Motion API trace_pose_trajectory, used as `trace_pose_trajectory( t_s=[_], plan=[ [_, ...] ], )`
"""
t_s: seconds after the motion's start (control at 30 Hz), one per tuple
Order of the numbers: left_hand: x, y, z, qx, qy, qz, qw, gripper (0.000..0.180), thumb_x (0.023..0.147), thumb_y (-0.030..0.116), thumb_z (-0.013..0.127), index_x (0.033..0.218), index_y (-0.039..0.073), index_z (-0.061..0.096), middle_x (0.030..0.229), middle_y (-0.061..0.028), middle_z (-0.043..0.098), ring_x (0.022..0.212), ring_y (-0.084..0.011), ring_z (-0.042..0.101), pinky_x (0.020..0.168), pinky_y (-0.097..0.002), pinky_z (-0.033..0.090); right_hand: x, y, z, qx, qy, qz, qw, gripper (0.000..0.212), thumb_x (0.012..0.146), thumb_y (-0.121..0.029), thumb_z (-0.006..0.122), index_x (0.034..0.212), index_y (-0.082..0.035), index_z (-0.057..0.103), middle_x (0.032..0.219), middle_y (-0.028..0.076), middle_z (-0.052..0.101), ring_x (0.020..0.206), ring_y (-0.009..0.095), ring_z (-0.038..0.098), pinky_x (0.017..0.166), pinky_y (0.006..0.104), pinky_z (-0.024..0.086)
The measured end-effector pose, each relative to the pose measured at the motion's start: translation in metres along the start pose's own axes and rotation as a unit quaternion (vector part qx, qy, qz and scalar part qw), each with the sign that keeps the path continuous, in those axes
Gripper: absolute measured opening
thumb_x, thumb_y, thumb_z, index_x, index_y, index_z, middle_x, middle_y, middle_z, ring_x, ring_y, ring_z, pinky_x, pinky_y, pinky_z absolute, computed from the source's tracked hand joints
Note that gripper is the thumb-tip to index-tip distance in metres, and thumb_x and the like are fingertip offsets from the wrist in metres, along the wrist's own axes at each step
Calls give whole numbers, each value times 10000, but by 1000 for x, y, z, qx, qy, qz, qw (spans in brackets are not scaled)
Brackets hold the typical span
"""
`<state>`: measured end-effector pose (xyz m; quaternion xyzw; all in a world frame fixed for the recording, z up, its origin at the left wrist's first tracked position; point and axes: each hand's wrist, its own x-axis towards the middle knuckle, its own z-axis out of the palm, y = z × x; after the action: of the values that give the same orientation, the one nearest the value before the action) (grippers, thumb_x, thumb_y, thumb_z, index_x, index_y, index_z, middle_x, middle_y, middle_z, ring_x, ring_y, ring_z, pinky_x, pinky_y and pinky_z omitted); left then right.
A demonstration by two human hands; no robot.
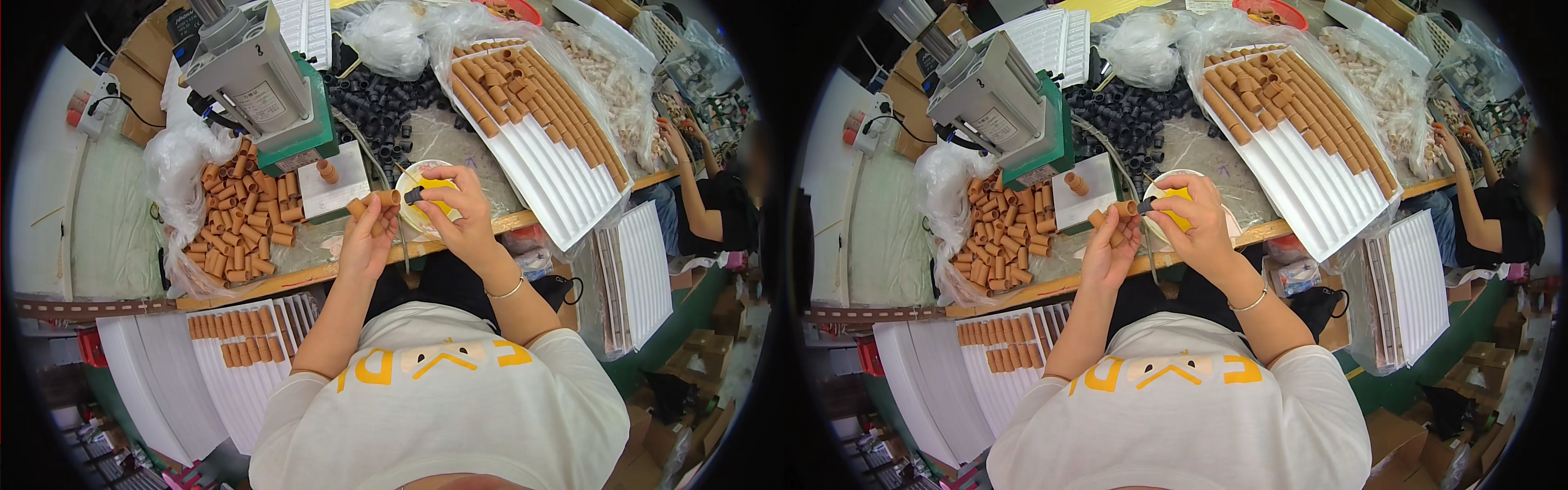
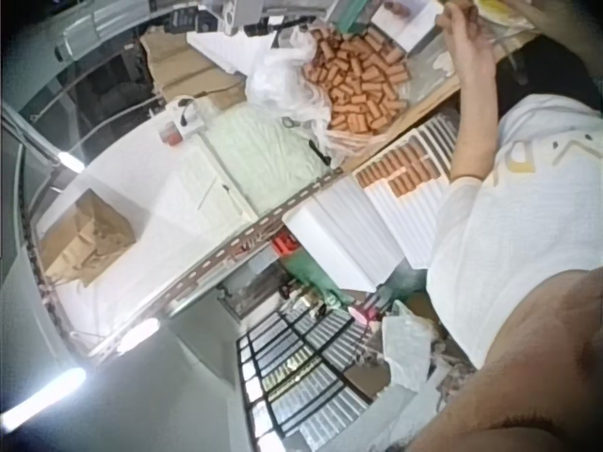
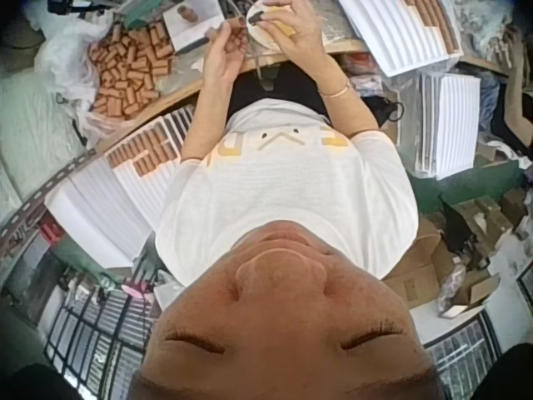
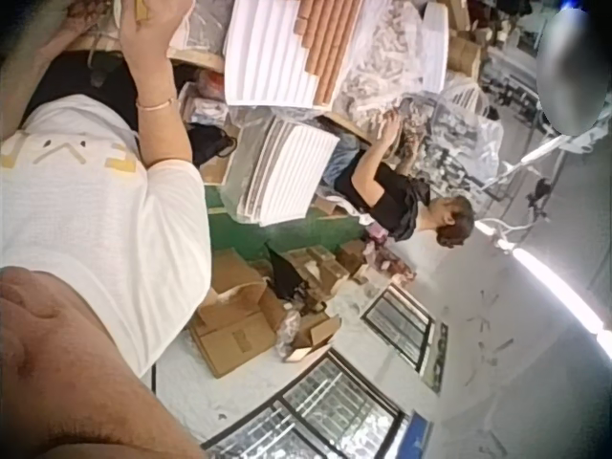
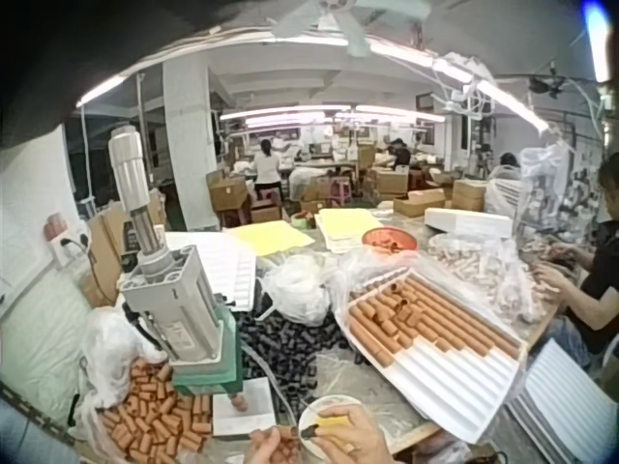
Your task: Applying glue to small cylindrical wraps and organizing them into trays within a factory setting.
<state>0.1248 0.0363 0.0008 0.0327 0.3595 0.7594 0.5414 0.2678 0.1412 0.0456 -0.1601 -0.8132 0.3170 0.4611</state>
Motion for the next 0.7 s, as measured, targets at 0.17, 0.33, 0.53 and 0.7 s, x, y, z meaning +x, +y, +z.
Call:
trace_pose_trajectory(
  t_s=[0.17,0.33,0.53,0.7],
  plan=[
    [-3,4,-10,-11,18,35,999,250,955,241,620,1157,114,548,1085,-47,615,979,-141,569,828,-264,450,0,14,-7,-202,2,-19,979,114,727,-89,733,829,-82,683,1034,70,622,989,262,550,852,403,380],
    [-2,6,-11,-5,-10,20,1000,241,955,241,621,1152,123,550,1074,-42,608,985,-147,564,832,-270,455,-29,57,1,-330,-135,1,934,130,709,-122,752,819,-99,687,1019,58,611,1025,278,536,876,436,365],
    [3,-3,0,-6,9,-8,1000,219,954,248,622,1123,124,558,1082,-36,611,973,-148,574,814,-259,460,3,15,-4,-34,17,14,999,108,732,-110,737,829,-92,694,995,57,621,958,276,548,855,398,375],
    [7,-9,5,-34,-16,-25,999,210,961,248,611,1109,106,566,1035,-29,613,956,-129,575,809,-253,463,6,12,11,-61,-15,-28,998,125,734,-107,750,844,-84,697,1002,68,628,968,267,559,827,398,399]
  ],
)
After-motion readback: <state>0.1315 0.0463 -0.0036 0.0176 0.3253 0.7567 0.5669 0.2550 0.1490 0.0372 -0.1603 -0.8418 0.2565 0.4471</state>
